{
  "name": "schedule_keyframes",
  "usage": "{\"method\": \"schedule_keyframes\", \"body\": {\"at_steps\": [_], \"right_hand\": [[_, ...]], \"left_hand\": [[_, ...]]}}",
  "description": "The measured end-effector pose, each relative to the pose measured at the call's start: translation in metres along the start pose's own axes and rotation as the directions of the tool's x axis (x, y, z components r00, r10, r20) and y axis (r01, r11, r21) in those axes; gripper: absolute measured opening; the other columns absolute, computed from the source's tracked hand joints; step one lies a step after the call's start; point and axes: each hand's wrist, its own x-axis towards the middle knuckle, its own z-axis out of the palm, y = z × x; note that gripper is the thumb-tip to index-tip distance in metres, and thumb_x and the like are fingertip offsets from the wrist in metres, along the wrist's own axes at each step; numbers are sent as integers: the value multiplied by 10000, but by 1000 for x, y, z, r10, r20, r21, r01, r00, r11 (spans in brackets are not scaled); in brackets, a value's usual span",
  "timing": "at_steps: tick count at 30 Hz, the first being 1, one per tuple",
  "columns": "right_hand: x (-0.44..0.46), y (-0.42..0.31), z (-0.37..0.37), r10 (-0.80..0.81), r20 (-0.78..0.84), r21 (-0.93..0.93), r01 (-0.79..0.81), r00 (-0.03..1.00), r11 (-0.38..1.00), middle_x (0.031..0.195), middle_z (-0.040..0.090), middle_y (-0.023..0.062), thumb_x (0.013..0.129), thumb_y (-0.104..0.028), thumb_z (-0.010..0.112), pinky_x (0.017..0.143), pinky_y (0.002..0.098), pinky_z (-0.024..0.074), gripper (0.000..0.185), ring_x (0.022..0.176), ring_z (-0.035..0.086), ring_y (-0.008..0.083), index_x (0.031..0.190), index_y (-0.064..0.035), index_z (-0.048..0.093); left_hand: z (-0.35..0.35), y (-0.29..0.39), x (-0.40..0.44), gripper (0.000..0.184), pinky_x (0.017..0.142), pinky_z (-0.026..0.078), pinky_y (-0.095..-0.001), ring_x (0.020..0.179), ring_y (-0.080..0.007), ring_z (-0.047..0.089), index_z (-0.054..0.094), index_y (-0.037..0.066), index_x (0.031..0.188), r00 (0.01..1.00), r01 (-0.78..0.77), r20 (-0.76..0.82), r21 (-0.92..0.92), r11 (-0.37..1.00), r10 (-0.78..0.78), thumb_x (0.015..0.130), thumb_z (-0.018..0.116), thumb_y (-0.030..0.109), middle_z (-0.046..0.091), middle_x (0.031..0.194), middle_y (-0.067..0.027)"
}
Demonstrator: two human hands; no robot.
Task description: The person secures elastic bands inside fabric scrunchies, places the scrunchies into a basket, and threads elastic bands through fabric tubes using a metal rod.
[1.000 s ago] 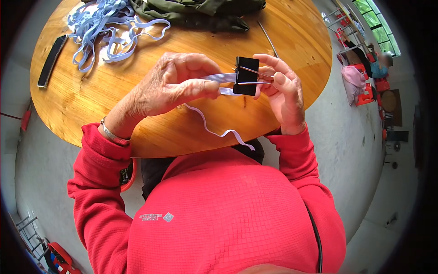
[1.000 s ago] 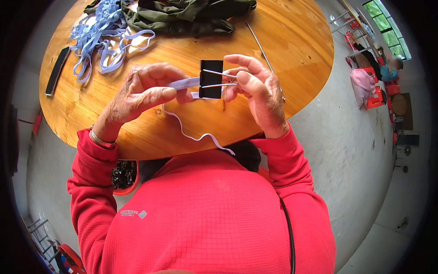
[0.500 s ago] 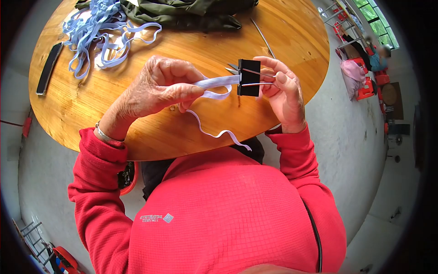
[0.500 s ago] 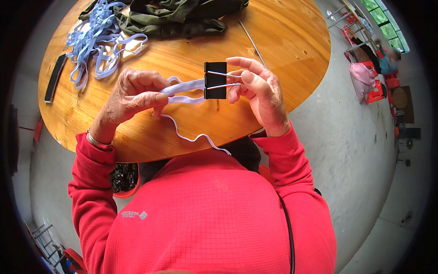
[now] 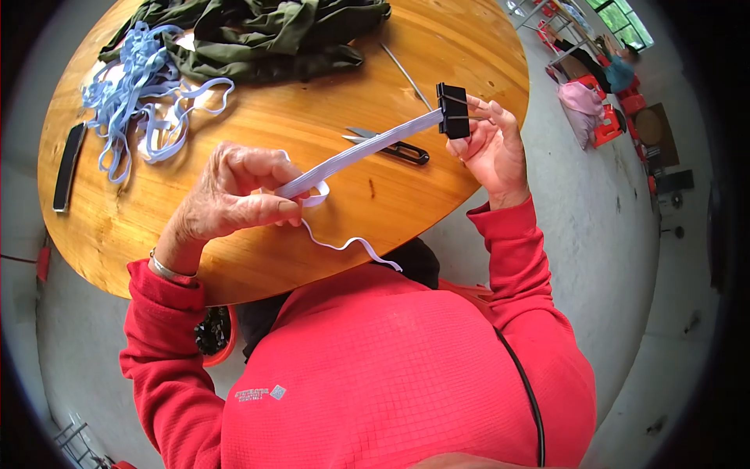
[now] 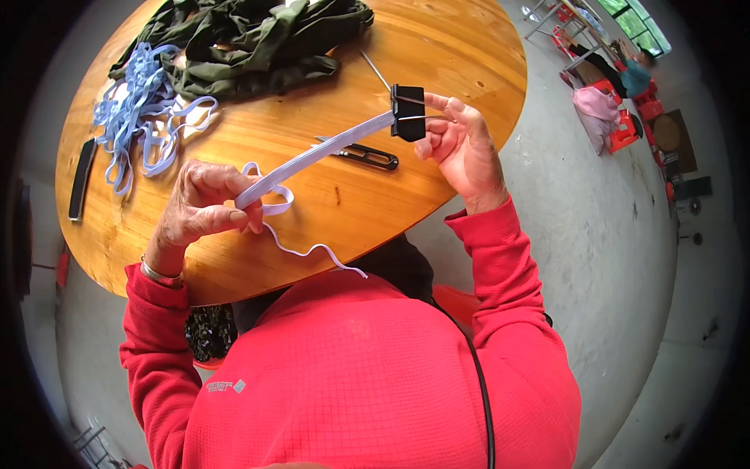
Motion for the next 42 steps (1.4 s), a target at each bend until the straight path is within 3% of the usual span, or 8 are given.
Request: {"method": "schedule_keyframes", "body": {"at_steps": [6,12,17,21,24,28,33,42], "right_hand": [[-2,3,-3,60,27,-32,-59,998,998,921,642,157,868,-376,528,575,266,421,513,666,563,154,1173,35,488],[-7,11,29,69,-35,-71,-72,997,995,780,583,80,849,-335,535,561,230,439,467,601,519,122,1102,57,505],[-1,19,48,103,0,-62,-102,995,993,787,587,95,850,-335,525,564,233,436,464,597,524,125,1102,54,503],[2,21,61,117,12,-85,-116,993,990,786,587,103,851,-338,519,568,238,434,469,597,530,126,1106,55,498],[5,23,68,114,17,-104,-112,993,988,783,585,105,851,-341,515,569,245,433,473,600,538,132,1110,54,496],[6,26,71,121,89,-94,-113,989,989,897,613,133,857,-374,512,599,257,461,506,677,567,152,1149,39,485],[6,30,73,147,103,15,-149,984,989,1007,621,161,846,-432,521,625,291,481,580,853,616,227,1189,35,493],[3,30,63,137,189,-23,-136,972,991,1001,620,180,827,-400,580,689,340,536,581,881,624,253,1199,37,486]], "left_hand": [[8,3,5,199,642,515,-230,705,-113,631,652,-31,945,974,216,-57,-31,976,-218,781,668,81,666,824,-77],[10,-10,11,394,901,446,-318,1040,-164,555,544,-19,1150,986,-79,-149,18,997,81,812,646,158,594,1129,-101],[22,-7,14,458,913,435,-331,1053,-193,548,527,-22,1160,976,-149,-157,27,988,151,802,651,234,593,1100,-108],[37,-9,14,376,798,481,-306,918,-152,587,589,-6,1050,978,-106,-152,228,968,143,790,706,239,620,940,-77],[33,-9,11,292,698,457,-232,789,-80,569,602,-14,1049,987,135,-84,-18,991,-136,822,668,158,627,880,-35],[35,-18,14,165,544,412,-179,668,-73,584,604,-15,945,980,-101,-186,-143,984,74,906,537,130,651,802,-55],[34,6,4,181,393,363,-204,403,-103,507,564,-18,850,963,80,-220,-309,948,-153,908,521,148,553,553,-53],[26,14,-2,195,328,242,-188,335,-34,336,545,-28,756,952,-13,-302,-188,982,-45,891,516,108,434,461,-1]]}}
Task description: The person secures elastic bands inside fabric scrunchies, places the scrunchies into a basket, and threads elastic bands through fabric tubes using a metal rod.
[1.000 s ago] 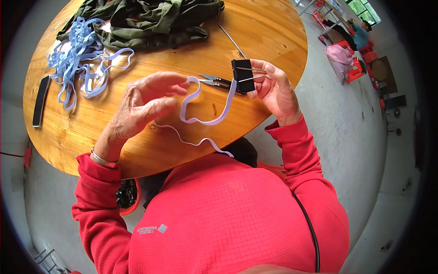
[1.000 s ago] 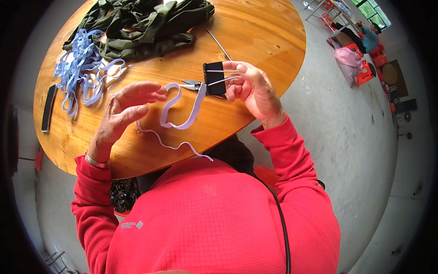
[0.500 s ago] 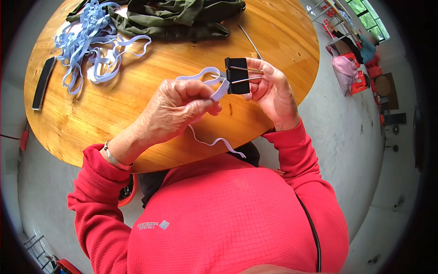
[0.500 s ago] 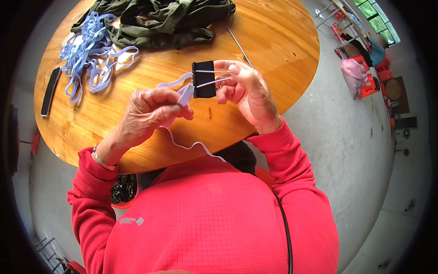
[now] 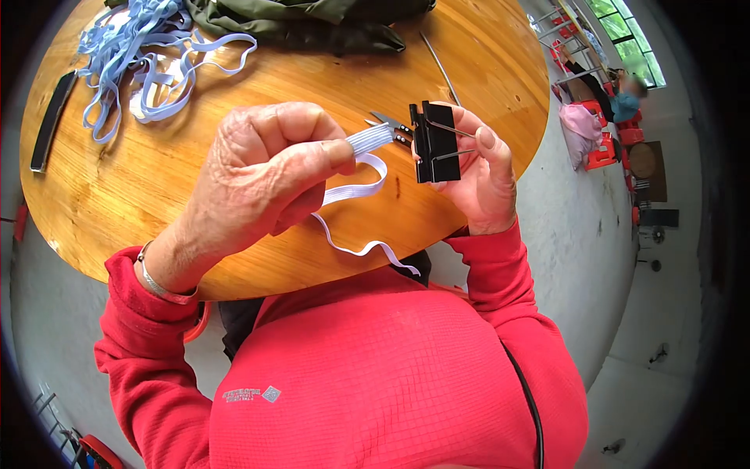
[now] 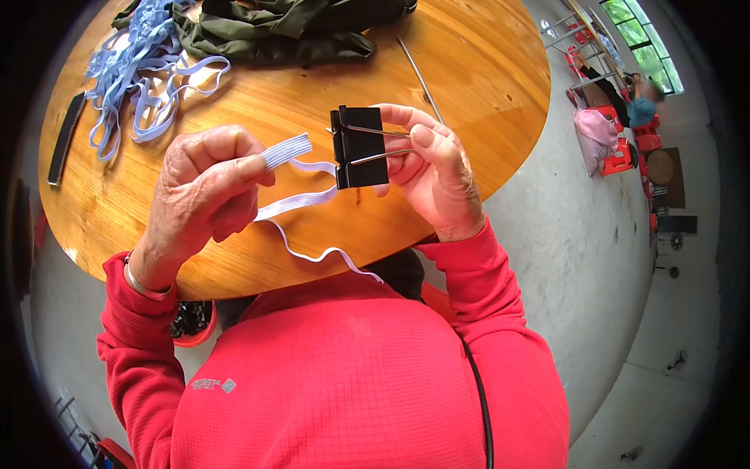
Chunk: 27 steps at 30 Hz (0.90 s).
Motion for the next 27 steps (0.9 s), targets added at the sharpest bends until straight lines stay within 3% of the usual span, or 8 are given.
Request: {"method": "schedule_keyframes", "body": {"at_steps": [6,9,21,23,26,27], "right_hand": [[3,-1,2,33,-1,-129,-33,999,991,1014,621,188,795,-375,641,744,363,563,638,868,659,251,1195,82,448],[3,3,7,-17,39,-43,19,999,999,967,632,209,849,-264,600,553,281,519,493,707,638,197,1179,76,463],[6,3,23,14,49,-123,-8,999,992,913,634,171,848,-197,579,616,283,508,430,653,612,182,1176,62,479],[7,1,26,13,52,-171,-4,999,985,896,633,166,835,-212,590,638,283,503,452,648,607,175,1179,59,477],[6,-4,28,-7,68,-296,27,998,955,885,627,155,818,-258,604,659,278,496,498,653,604,167,1184,54,474],[6,-6,28,-16,77,-345,41,997,938,884,625,151,813,-277,608,664,276,494,516,657,604,165,1186,52,473]], "left_hand": [[-1,2,-3,203,339,226,-191,342,-29,311,544,-35,743,1000,-4,30,-7,1000,4,885,511,106,421,458,4],[-1,2,-3,212,347,225,-192,348,-28,309,548,-38,739,999,-6,52,10,1000,5,878,521,121,417,459,8],[-4,-16,6,147,393,278,-205,438,-42,395,617,-39,751,991,-58,128,135,989,41,829,585,82,490,573,5],[-5,-13,6,129,407,293,-206,455,-43,403,624,-37,757,991,-9,132,126,992,-8,826,587,65,499,596,10],[-6,-22,8,134,416,299,-202,458,-40,402,627,-30,784,975,-180,172,262,948,137,841,583,84,503,591,14],[-5,-18,7,134,423,309,-203,467,-43,416,623,-30,813,984,-104,168,272,957,60,848,579,91,507,593,14]]}}
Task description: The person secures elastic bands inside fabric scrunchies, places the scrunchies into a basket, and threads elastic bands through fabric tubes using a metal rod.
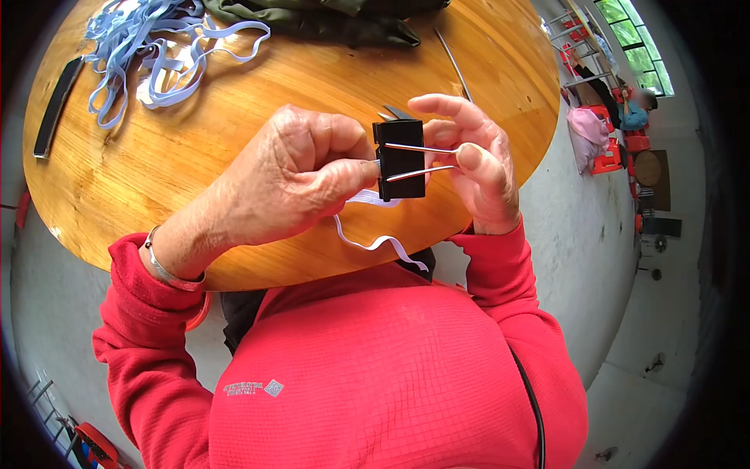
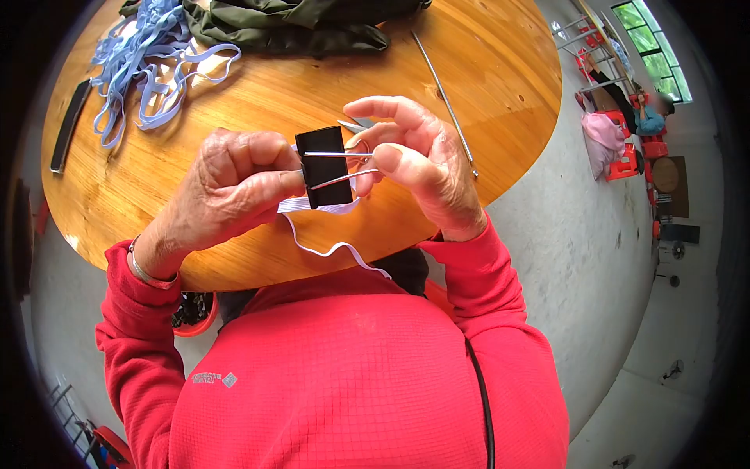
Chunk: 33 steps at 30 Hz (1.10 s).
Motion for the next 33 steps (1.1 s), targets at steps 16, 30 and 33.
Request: {"method": "schedule_keyframes", "body": {"at_steps": [16,30,33], "right_hand": [[-10,8,-36,26,-64,166,-15,998,986,1030,607,177,835,-420,549,730,314,519,624,843,622,208,1229,52,438],[-26,9,-92,-14,-75,372,41,997,927,1053,627,150,882,-384,517,654,307,488,510,864,623,200,1199,14,480],[-31,1,-94,-4,-214,341,79,977,937,872,639,124,862,-392,534,591,261,475,503,701,623,165,1168,6,499]], "left_hand": [[-9,-5,8,585,947,403,-374,1096,-212,526,477,-8,1241,990,-141,19,81,987,140,816,643,357,565,1169,-137],[16,-12,50,324,923,410,-318,1057,-153,534,603,37,1099,997,-74,9,198,977,73,794,679,117,603,1124,-65],[24,-17,68,153,861,461,-277,954,-127,580,632,19,966,998,-50,41,4,999,49,820,635,64,643,1013,-73]]}}
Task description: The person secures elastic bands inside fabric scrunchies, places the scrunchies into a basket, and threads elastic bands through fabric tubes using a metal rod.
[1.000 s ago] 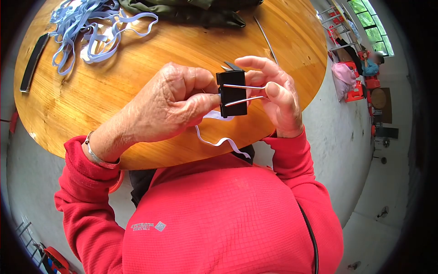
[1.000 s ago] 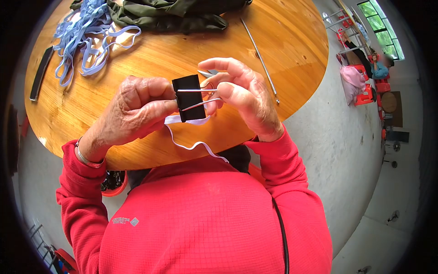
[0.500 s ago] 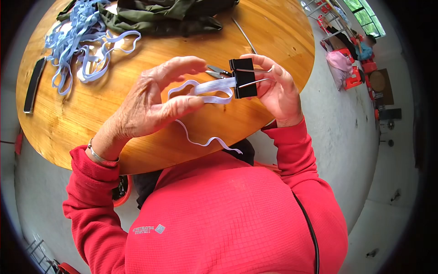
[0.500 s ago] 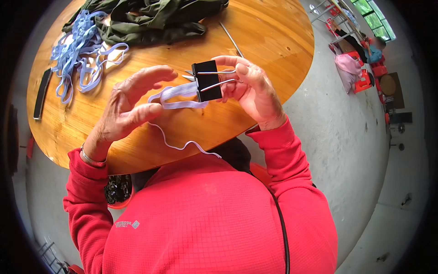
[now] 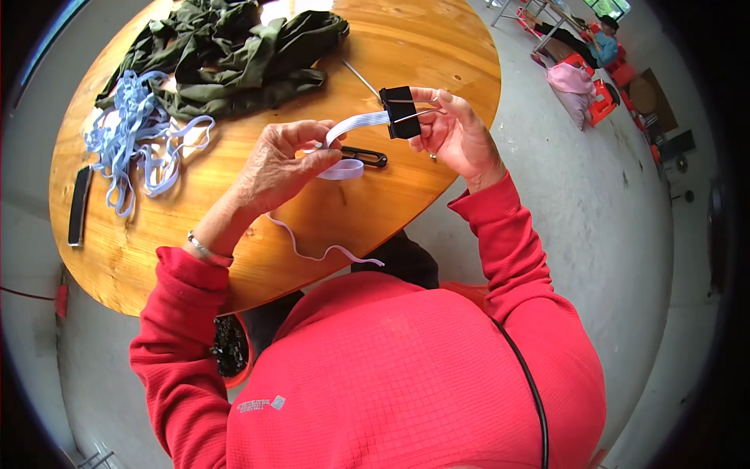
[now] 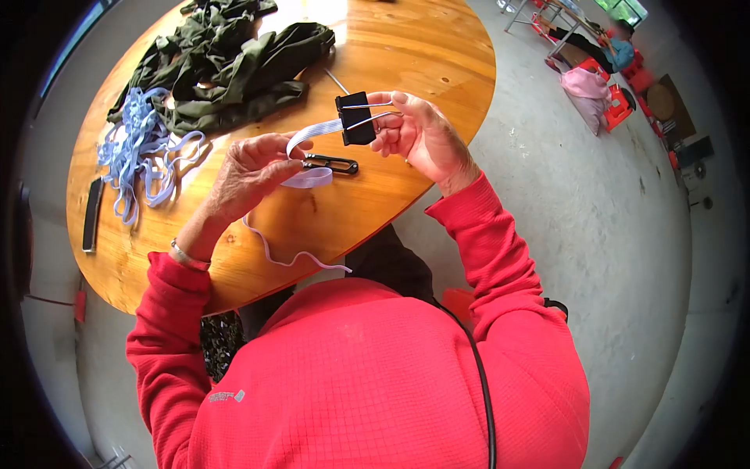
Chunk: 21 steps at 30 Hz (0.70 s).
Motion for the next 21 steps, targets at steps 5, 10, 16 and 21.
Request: {"method": "schedule_keyframes", "body": {"at_steps": [5,10,16,21], "right_hand": [[-3,-7,-23,-27,-30,11,27,999,1000,871,639,120,858,-387,547,584,254,474,502,687,624,162,1165,7,500],[-2,-10,-39,-34,-77,-89,27,996,996,852,634,113,840,-405,571,570,228,463,506,669,616,135,1143,-3,520],[7,-20,-60,-145,-172,-387,68,975,920,855,630,90,827,-395,584,561,188,437,476,660,605,99,1107,-12,542],[18,-10,-69,-364,-232,-769,59,902,637,894,630,107,807,-390,627,566,220,434,490,716,614,136,1096,-3,548]], "left_hand": [[5,11,12,170,816,498,-328,848,-182,628,604,-2,943,994,52,95,-85,995,-44,821,627,115,641,886,-92],[17,20,13,284,790,488,-304,763,-204,650,551,-47,996,981,159,144,-245,956,-126,800,601,152,628,766,-99],[21,22,16,318,789,507,-347,786,-249,645,548,-64,1056,978,185,159,-342,921,-138,818,609,138,612,794,-104],[29,19,20,286,752,516,-309,800,-207,652,570,-59,1035,987,148,85,-150,978,-137,824,606,131,650,841,-100]]}}
